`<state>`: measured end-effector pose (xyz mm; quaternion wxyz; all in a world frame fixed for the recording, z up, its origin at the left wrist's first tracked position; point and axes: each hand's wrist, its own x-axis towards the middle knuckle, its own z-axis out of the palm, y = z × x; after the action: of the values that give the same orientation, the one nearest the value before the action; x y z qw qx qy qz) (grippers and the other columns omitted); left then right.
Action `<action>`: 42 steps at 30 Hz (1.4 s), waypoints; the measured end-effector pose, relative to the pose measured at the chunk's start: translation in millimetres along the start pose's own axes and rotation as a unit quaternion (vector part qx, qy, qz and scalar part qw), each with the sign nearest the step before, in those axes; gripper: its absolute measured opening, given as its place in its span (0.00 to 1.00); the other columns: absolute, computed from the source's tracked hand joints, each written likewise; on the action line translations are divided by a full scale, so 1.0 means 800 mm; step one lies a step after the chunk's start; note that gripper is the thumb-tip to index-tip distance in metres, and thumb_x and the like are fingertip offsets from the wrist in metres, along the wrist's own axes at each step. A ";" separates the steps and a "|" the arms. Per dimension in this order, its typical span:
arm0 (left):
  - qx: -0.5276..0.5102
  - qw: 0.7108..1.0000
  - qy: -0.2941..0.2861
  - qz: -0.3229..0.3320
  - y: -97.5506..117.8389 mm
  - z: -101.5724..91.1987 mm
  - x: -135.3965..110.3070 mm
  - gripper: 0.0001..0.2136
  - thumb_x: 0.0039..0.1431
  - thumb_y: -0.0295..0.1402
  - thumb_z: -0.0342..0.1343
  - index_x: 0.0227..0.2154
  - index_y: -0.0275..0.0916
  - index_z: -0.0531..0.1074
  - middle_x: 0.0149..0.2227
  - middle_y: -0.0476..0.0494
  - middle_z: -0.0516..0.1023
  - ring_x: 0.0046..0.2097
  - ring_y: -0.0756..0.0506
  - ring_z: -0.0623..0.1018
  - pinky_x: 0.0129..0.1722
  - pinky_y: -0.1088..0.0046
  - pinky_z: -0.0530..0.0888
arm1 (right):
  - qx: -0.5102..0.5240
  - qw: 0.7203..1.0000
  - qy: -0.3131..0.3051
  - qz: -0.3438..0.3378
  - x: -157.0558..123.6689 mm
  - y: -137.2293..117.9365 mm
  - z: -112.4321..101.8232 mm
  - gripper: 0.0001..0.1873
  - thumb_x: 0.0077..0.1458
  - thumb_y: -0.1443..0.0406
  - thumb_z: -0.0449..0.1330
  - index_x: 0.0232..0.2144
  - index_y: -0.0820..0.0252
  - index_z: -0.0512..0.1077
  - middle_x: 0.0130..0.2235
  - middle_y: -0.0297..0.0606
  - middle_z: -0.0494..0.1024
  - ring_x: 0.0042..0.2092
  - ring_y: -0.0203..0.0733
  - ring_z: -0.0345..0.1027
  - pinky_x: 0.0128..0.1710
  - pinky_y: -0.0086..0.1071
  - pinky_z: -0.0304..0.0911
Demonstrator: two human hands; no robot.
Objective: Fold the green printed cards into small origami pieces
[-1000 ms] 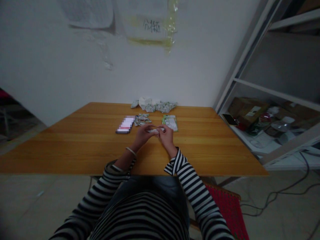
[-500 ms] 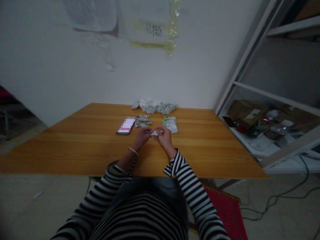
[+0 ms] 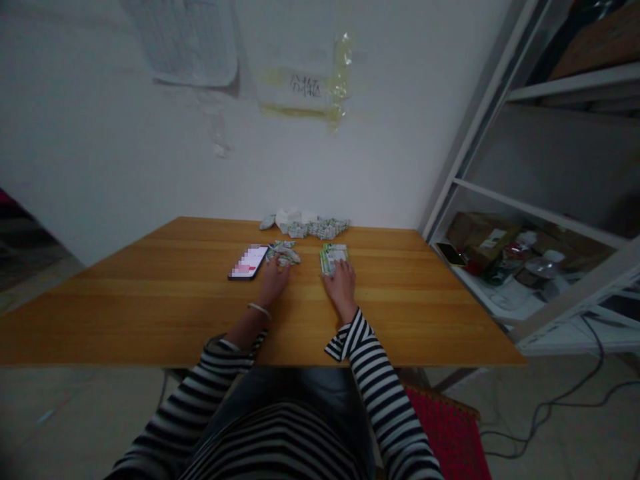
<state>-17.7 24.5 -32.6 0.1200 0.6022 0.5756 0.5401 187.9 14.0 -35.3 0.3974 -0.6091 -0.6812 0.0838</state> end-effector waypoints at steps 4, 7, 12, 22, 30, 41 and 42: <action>0.021 1.000 -0.015 -0.008 -0.001 -0.003 -0.007 0.10 0.59 0.29 0.53 0.42 0.35 0.72 0.43 0.33 0.76 0.49 0.37 0.75 0.50 0.55 0.72 | -0.092 0.995 -0.041 -0.008 -0.005 -0.008 0.002 0.30 0.51 0.57 0.65 0.52 0.68 0.70 0.56 0.56 0.71 0.59 0.56 0.61 0.62 0.45 0.46; 0.022 0.999 -0.036 0.002 0.002 -0.004 -0.009 0.07 0.58 0.27 0.53 0.38 0.36 0.74 0.39 0.38 0.78 0.44 0.40 0.77 0.46 0.60 0.73 | -0.146 0.988 -0.055 -0.004 -0.006 -0.018 0.000 0.19 0.56 0.59 0.60 0.46 0.68 0.74 0.50 0.57 0.76 0.54 0.54 0.66 0.57 0.42 0.52; 0.017 0.998 -0.066 0.011 0.007 -0.002 -0.010 0.07 0.58 0.27 0.53 0.35 0.36 0.76 0.35 0.40 0.79 0.38 0.42 0.78 0.41 0.65 0.74 | -0.206 0.975 -0.079 0.008 -0.005 -0.030 -0.005 0.15 0.61 0.62 0.56 0.42 0.68 0.76 0.44 0.57 0.78 0.49 0.53 0.69 0.46 0.38 0.61; -0.005 0.994 -0.108 -0.002 0.018 -0.005 -0.017 0.08 0.58 0.29 0.53 0.37 0.37 0.77 0.36 0.40 0.81 0.34 0.44 0.79 0.37 0.68 0.74 | -0.244 0.963 -0.115 0.025 0.001 -0.044 -0.006 0.14 0.61 0.64 0.55 0.39 0.69 0.78 0.41 0.58 0.79 0.44 0.51 0.74 0.41 0.34 0.63; -0.044 0.990 -0.136 -0.021 0.017 -0.001 -0.016 0.10 0.60 0.34 0.51 0.36 0.36 0.76 0.33 0.41 0.81 0.27 0.47 0.77 0.30 0.71 0.73 | -0.202 0.974 -0.071 0.075 0.000 -0.028 -0.018 0.17 0.62 0.69 0.51 0.47 0.60 0.76 0.42 0.51 0.80 0.44 0.48 0.75 0.42 0.33 0.63; -0.110 0.983 -0.139 -0.047 0.013 0.003 -0.015 0.11 0.59 0.38 0.53 0.32 0.36 0.74 0.30 0.44 0.79 0.25 0.48 0.77 0.28 0.72 0.73 | -0.039 0.992 0.033 0.116 0.006 -0.013 -0.027 0.16 0.60 0.65 0.53 0.41 0.64 0.79 0.41 0.55 0.80 0.45 0.52 0.73 0.42 0.37 0.62; -0.120 0.982 -0.135 -0.051 0.013 0.005 -0.014 0.11 0.59 0.39 0.53 0.33 0.36 0.74 0.30 0.43 0.80 0.27 0.47 0.78 0.29 0.72 0.74 | -0.012 0.993 0.040 0.113 0.006 -0.014 -0.025 0.16 0.60 0.64 0.52 0.40 0.65 0.78 0.41 0.55 0.80 0.44 0.51 0.73 0.42 0.37 0.63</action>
<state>-6.0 14.1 -32.1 0.2956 0.6207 0.5151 0.5118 192.7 8.3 -12.6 0.4051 -0.6898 -0.5923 0.0962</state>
